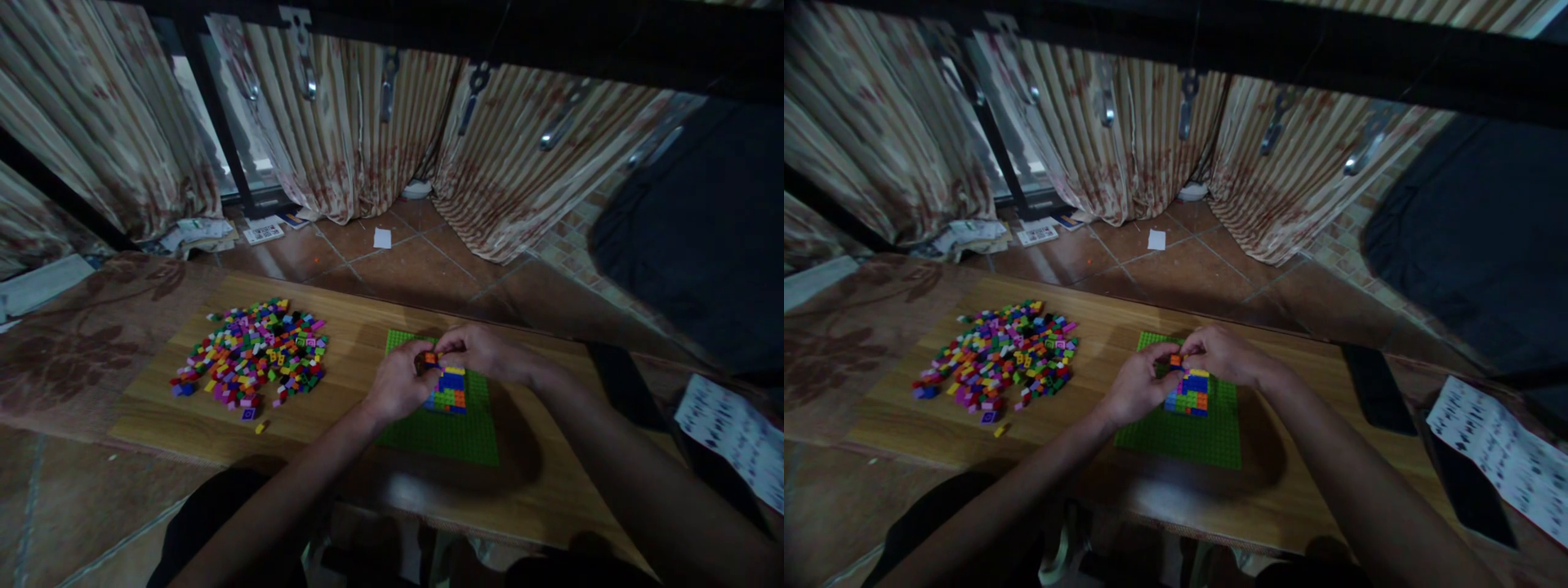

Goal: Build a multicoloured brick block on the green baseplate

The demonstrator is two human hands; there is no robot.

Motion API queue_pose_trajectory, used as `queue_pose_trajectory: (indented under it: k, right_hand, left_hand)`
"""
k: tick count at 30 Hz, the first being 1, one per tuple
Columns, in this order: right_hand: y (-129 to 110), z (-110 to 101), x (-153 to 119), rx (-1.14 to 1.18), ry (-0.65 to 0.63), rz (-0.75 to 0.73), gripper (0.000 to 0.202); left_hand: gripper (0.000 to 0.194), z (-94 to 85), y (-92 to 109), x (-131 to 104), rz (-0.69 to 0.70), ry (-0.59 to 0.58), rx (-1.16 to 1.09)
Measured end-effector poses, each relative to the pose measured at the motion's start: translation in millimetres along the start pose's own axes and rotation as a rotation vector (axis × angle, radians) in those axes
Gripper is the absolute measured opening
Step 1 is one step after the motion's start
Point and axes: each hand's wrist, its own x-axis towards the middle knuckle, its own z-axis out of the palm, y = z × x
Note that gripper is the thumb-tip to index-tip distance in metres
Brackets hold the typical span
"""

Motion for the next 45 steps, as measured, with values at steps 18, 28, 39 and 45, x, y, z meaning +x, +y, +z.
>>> queue_pose_trajectory:
  k: [18, 28, 39, 45]
  right_hand:
    - [16, 5, 1, 0.079, 0.025, -0.018, 0.031]
    - [12, 4, 5, 0.175, 0.036, -0.032, 0.025]
    - [11, 2, 4, 0.204, 0.033, -0.014, 0.02]
    - [13, 2, 4, 0.21, 0.041, 0.031, 0.021]
  left_hand:
    - [0.037, 1.0, 9, -1, -0.034, 0.016, 0.093]
    - [0.032, 2.0, 7, 1, -0.017, -0.002, 0.08]
    - [0.031, 3.0, 5, 2, -0.023, -0.011, 0.089]
    - [0.031, 5.6, 7, 1, -0.059, 0.011, 0.112]
